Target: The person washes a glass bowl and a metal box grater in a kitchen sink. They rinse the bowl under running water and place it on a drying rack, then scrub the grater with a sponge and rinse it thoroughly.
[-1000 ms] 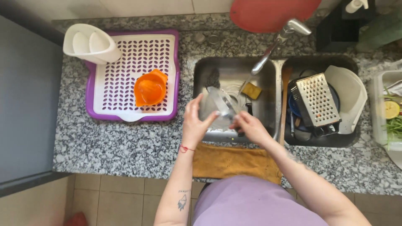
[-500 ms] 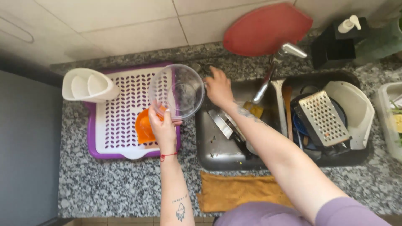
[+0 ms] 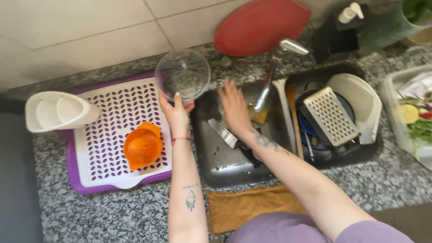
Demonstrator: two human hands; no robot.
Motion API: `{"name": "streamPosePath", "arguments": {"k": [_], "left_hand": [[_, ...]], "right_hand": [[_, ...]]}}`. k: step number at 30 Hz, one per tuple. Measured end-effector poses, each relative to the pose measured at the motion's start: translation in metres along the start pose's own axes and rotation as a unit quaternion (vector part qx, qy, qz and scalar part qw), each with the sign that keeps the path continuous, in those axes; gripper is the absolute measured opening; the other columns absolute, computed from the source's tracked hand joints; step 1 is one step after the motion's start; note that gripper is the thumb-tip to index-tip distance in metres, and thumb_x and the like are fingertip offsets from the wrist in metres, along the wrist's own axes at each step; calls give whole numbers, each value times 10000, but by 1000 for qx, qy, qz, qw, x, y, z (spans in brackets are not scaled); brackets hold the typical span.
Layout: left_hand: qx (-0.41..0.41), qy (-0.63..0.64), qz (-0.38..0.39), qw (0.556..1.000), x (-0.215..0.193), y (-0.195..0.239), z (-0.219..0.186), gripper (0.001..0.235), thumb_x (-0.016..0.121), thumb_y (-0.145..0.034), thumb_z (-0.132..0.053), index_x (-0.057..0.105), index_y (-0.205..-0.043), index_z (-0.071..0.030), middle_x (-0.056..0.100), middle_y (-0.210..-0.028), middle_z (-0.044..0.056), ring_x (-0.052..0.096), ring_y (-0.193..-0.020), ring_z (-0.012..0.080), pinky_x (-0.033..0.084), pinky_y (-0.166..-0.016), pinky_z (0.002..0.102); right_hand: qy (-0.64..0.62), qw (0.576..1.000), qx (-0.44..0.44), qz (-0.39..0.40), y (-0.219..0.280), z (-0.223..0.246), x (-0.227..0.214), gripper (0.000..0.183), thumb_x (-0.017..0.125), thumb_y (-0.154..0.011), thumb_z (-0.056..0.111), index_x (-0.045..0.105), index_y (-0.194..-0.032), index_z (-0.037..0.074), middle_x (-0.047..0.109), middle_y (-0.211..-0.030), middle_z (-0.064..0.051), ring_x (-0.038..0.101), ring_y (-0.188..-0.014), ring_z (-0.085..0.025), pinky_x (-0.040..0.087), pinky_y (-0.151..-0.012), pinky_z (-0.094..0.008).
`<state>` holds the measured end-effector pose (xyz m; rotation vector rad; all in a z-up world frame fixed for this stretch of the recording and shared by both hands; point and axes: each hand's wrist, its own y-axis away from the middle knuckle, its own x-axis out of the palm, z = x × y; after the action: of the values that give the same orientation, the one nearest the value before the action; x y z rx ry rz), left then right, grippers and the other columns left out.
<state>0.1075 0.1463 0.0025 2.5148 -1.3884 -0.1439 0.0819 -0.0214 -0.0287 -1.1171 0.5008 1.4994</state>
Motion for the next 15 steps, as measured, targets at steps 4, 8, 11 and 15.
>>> {"name": "streamPosePath", "arguments": {"k": [4, 8, 11, 15], "left_hand": [[-3, -4, -9, 1000, 9, -10, 29, 697, 585, -935, -234, 123, -1458, -246, 212, -1421, 224, 698, -636, 383, 664, -566, 377], [24, 19, -28, 999, 3, 9, 29, 801, 675, -914, -220, 95, -1465, -264, 249, -1441, 185, 725, -740, 341, 660, -684, 381], [87, -37, -66, 993, -9, 27, 30, 750, 721, -885, -177, 213, -1432, -248, 347, -1390, 173, 727, -737, 259, 653, -671, 318], [361, -198, -37, 911, 1, 96, 13, 436, 645, -804, 22, 484, -1207, -7, 461, -1154, 172, 500, -1055, 305, 576, -695, 207]], "right_hand": [[47, 996, 9, 77, 100, -52, 6, 314, 528, -802, 88, 601, -1104, 135, 550, -1244, -90, 527, -1174, -279, 432, -943, -429], [92, 923, 165, 336, 166, -81, 1, 410, 624, -806, 423, 636, -1104, 142, 671, -996, -81, 637, -966, -269, 459, -817, -432], [-4, 902, 252, 352, 181, -93, 6, 412, 608, -837, 400, 634, -1145, 128, 679, -1039, -104, 640, -999, -271, 470, -832, -427], [-436, 716, 537, 91, 156, -85, -18, 491, 612, -895, 326, 538, -1245, -9, 639, -1092, -191, 613, -1041, -303, 483, -841, -441]]}}
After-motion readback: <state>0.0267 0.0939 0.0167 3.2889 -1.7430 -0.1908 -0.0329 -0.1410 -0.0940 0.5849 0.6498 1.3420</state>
